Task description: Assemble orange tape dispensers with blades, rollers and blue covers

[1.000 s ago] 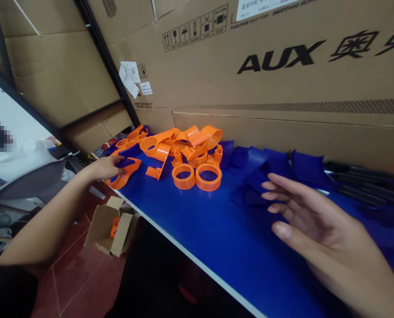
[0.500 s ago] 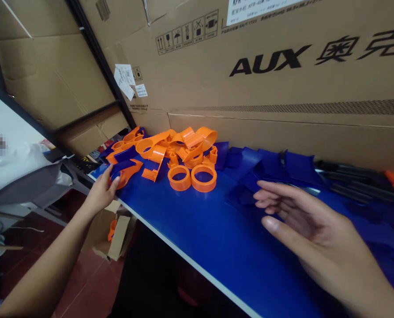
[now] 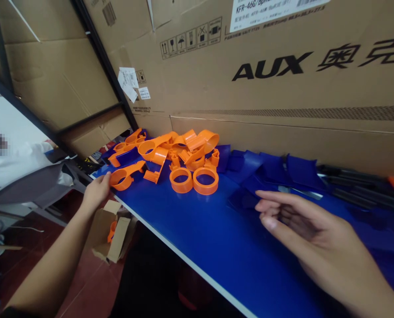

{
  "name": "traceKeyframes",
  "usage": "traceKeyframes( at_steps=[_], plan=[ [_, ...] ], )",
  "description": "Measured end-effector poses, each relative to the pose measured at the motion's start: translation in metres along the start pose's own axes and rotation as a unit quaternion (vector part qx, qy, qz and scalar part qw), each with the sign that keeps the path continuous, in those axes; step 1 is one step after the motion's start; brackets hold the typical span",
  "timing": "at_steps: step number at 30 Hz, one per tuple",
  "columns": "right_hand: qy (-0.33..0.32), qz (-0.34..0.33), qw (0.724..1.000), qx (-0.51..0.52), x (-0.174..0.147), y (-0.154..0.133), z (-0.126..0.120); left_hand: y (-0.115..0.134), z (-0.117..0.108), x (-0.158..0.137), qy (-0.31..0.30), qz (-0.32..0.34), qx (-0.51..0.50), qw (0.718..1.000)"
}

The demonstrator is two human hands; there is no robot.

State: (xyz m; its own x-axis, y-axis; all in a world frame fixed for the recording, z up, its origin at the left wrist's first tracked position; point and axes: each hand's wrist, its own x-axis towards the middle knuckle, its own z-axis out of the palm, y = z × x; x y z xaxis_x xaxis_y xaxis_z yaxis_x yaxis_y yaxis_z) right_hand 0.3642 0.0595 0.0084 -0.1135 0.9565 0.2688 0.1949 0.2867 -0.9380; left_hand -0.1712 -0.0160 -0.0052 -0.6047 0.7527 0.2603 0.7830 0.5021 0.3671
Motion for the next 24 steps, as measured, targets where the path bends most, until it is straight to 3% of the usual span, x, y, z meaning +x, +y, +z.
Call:
traceKeyframes(
  at_steps=[4, 10, 17, 24],
  plan=[
    [-0.014, 0.005, 1.0, 0.006, -0.001, -0.004, 0.004, 0.005, 0.01, -0.01, 0.055, 0.029, -0.016, 0.998],
    [-0.007, 0.015, 1.0, 0.005, 0.0, -0.014, 0.006, 0.018, 0.014, 0.001, 0.009, 0.121, -0.037, 0.992],
    [-0.004, 0.023, 1.0, -0.003, -0.001, -0.012, 0.006, 0.029, 0.026, 0.007, 0.057, 0.075, 0.011, 0.995],
    [-0.004, 0.037, 0.999, -0.005, -0.002, -0.011, 0.008, 0.056, 0.053, 0.02, 0.036, 0.111, 0.031, 0.993]
  ],
)
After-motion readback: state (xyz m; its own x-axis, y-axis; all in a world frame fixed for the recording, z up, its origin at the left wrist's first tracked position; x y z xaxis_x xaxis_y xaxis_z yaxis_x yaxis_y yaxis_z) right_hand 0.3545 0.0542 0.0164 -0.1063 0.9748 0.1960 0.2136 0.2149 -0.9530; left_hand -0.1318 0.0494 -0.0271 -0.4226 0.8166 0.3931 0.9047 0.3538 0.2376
